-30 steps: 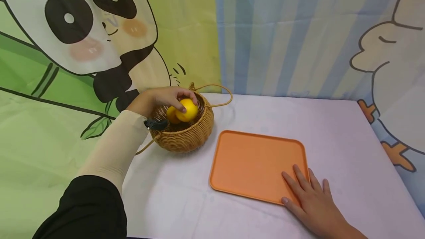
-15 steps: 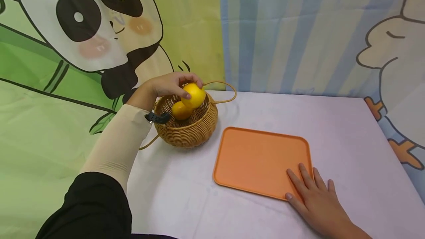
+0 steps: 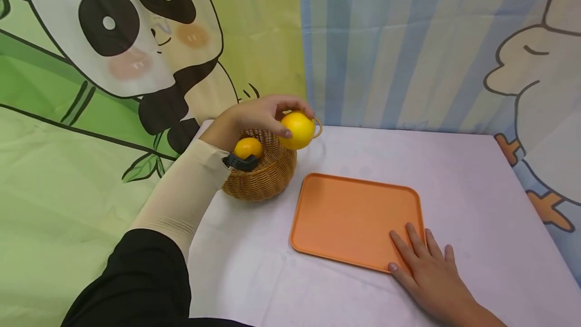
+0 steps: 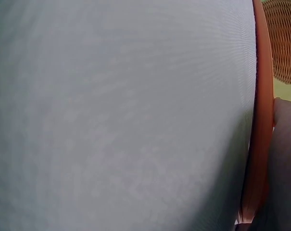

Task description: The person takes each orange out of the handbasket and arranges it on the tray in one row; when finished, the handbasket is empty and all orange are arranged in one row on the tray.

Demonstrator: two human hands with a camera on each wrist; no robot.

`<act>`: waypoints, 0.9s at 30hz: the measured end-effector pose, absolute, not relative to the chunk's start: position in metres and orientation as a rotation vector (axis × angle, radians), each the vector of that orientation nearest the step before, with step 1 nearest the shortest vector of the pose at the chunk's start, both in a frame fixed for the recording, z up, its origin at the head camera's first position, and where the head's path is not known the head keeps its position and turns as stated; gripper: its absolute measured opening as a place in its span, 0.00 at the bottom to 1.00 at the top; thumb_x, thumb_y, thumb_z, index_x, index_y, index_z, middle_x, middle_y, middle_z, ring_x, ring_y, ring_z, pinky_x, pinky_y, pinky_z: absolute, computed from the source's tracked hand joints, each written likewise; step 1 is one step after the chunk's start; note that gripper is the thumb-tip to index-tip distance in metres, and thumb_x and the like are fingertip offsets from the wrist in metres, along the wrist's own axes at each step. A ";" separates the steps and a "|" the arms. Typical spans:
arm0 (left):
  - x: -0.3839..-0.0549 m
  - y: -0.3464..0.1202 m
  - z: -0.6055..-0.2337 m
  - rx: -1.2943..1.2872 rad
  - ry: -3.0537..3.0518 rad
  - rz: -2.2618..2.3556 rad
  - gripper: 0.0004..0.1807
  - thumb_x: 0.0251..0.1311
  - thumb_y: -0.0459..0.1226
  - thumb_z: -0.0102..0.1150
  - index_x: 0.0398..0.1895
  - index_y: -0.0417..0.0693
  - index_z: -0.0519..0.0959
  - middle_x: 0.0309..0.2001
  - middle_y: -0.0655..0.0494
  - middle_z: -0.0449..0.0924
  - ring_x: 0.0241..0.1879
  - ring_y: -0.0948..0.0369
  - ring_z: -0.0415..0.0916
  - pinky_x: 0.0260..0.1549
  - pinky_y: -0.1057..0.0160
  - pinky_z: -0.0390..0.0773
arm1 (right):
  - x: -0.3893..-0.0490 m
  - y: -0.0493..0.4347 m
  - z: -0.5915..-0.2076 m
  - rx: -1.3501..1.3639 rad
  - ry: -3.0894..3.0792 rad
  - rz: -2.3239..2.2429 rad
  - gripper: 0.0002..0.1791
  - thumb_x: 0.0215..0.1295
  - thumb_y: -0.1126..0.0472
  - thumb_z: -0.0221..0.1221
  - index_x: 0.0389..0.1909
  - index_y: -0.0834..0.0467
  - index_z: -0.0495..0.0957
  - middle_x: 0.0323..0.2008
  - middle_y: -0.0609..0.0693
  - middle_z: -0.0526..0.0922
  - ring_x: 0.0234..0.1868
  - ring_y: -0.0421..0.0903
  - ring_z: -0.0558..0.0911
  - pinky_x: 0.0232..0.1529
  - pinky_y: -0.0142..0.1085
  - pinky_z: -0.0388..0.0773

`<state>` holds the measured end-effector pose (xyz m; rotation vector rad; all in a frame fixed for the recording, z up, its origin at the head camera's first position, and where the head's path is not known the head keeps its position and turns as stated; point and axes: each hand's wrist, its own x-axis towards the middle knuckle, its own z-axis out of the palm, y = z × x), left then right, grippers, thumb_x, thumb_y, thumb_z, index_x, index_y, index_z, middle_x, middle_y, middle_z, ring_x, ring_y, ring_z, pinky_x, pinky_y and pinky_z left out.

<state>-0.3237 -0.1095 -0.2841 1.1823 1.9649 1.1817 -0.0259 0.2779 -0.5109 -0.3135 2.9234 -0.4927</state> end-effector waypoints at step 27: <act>-0.292 0.042 -0.377 1.247 1.679 1.207 0.33 0.59 0.32 0.69 0.70 0.37 0.75 0.69 0.49 0.72 0.60 0.56 0.73 0.57 0.58 0.80 | -0.026 0.283 -0.508 -0.305 2.921 -0.542 0.43 0.80 0.29 0.47 0.87 0.42 0.53 0.86 0.63 0.42 0.81 0.78 0.38 0.66 0.83 0.25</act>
